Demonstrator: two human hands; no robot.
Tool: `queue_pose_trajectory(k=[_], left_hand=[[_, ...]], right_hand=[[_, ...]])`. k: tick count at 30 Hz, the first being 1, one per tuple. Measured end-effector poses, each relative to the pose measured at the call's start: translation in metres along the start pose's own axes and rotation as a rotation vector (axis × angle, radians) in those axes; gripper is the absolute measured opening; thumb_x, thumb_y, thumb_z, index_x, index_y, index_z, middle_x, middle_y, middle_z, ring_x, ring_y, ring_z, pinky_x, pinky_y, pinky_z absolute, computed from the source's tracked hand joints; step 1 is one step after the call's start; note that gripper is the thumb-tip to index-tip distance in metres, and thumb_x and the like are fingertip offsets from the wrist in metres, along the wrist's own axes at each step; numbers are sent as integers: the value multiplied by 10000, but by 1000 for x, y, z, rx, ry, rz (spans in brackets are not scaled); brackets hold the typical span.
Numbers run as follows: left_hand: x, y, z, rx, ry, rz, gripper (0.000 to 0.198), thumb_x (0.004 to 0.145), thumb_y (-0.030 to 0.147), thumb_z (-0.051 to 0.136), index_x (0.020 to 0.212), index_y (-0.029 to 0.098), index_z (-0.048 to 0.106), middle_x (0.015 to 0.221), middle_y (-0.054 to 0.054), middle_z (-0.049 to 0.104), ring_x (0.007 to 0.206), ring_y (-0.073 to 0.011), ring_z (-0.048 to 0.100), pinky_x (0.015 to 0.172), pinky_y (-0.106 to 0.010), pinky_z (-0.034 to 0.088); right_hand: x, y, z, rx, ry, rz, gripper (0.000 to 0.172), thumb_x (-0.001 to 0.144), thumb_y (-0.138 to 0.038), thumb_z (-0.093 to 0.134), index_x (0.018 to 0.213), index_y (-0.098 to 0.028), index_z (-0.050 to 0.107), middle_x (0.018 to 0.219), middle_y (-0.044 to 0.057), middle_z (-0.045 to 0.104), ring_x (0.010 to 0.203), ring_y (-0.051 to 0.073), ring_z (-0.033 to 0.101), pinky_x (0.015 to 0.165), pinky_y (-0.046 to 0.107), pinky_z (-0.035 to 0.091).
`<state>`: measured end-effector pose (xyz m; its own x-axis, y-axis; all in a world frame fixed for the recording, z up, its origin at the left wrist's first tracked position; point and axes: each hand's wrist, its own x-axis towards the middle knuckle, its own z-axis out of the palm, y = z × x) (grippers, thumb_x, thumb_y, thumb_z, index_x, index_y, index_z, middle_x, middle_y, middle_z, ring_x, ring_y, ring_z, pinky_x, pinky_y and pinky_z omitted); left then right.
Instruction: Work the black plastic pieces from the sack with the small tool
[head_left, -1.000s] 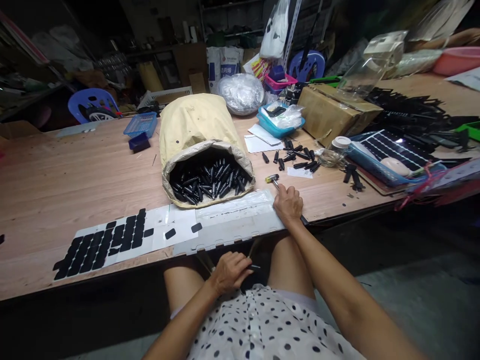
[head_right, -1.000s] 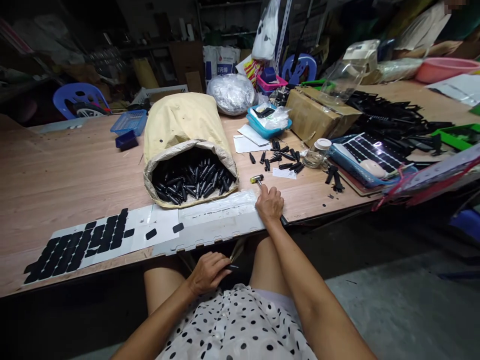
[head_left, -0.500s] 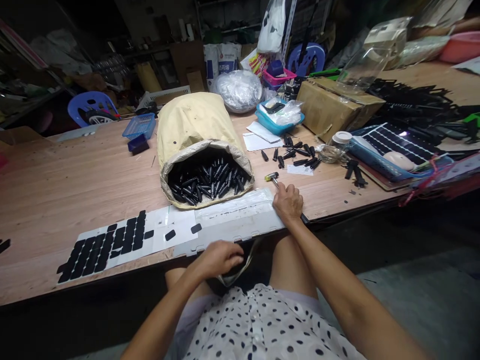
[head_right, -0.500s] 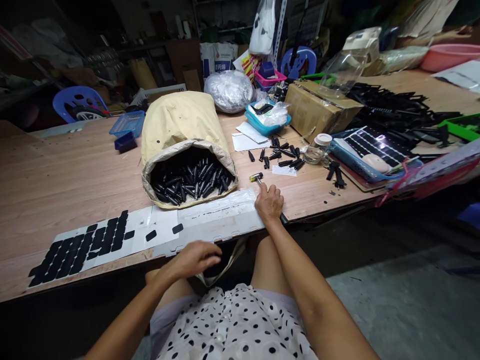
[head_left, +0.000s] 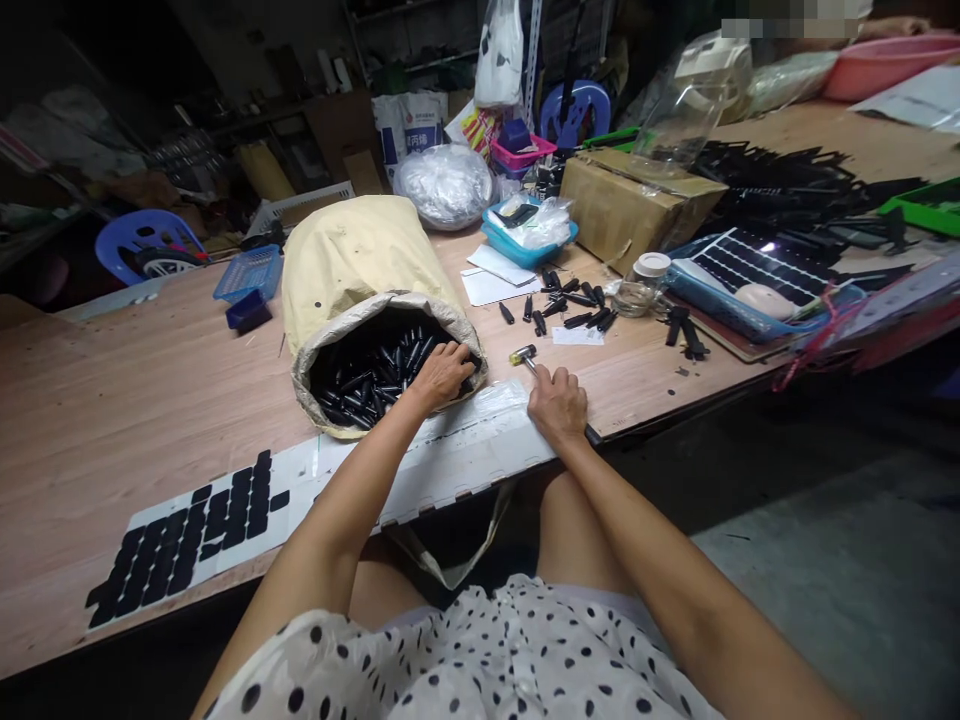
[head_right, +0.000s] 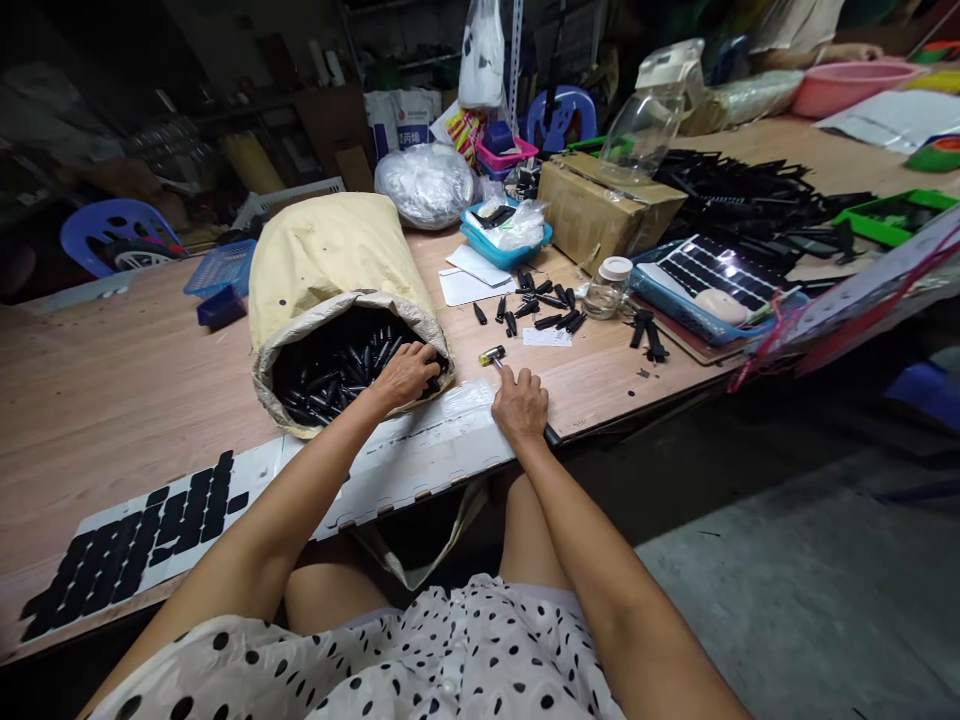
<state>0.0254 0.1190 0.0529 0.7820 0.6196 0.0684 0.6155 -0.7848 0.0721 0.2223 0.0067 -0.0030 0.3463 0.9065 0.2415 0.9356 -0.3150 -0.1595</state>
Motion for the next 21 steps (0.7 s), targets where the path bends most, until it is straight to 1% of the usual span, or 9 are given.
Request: queue_pose_trajectory(k=[4, 6, 9, 10, 12, 15, 18, 21], left_hand=[[-12, 4, -2, 7, 32, 16, 210, 906, 167, 514, 922, 258, 702, 1001, -94, 630, 1063, -278, 488, 997, -440, 334], [-19, 7, -2, -2, 66, -12, 223, 921, 186, 505, 986, 273, 700, 1022, -89, 639, 1083, -276, 485, 1016, -439, 322], [-22, 10, 1, -1, 81, -58, 311, 890, 139, 518, 1097, 289, 695, 1112, -91, 639, 1104, -275, 489, 1003, -434, 331], [-20, 11, 2, 3, 72, -67, 329, 880, 123, 517, 1099, 287, 699, 1124, -95, 637, 1102, -275, 493, 996, -436, 336], [-14, 11, 3, 11, 47, -73, 301, 862, 114, 531, 1034, 273, 720, 1116, -103, 634, 1098, -282, 499, 984, -443, 344], [-2, 13, 0, -6, 33, -66, 164, 849, 159, 589, 890, 244, 723, 1075, -114, 634, 1095, -299, 503, 981, -454, 348], [2, 17, -9, -37, 91, -89, 95, 872, 220, 614, 873, 234, 708, 1010, -111, 639, 1086, -305, 501, 1006, -465, 333], [-13, 26, -17, -64, 183, -184, 106, 890, 232, 618, 943, 245, 709, 979, -93, 652, 1082, -299, 500, 1009, -464, 331]], right_hand=[[1, -1, 0, 12, 12, -8, 389, 954, -246, 434, 1297, -182, 607, 1038, 149, 569, 967, 282, 488, 736, 353, 358], [1, -1, -1, 15, 15, -13, 384, 952, -242, 433, 1286, -181, 611, 1035, 150, 571, 966, 281, 488, 730, 351, 358], [1, -1, -4, 10, 0, -6, 381, 959, -236, 425, 1284, -175, 613, 1048, 155, 575, 969, 280, 497, 728, 349, 359], [2, -1, -5, 7, -7, -4, 381, 962, -236, 424, 1286, -174, 613, 1049, 155, 576, 969, 279, 500, 728, 347, 360], [2, -2, -6, 3, -17, -4, 378, 965, -236, 428, 1289, -174, 611, 1048, 152, 577, 968, 275, 505, 729, 343, 362], [2, -3, -9, -1, -26, -4, 377, 967, -235, 429, 1293, -177, 609, 1057, 152, 578, 967, 274, 508, 731, 343, 365], [1, -5, -11, -3, -40, 2, 389, 973, -226, 410, 1306, -181, 606, 1074, 158, 580, 975, 279, 510, 738, 349, 369], [1, -5, -11, -1, -47, 9, 397, 974, -222, 403, 1312, -180, 605, 1083, 162, 580, 983, 283, 509, 750, 355, 372]])
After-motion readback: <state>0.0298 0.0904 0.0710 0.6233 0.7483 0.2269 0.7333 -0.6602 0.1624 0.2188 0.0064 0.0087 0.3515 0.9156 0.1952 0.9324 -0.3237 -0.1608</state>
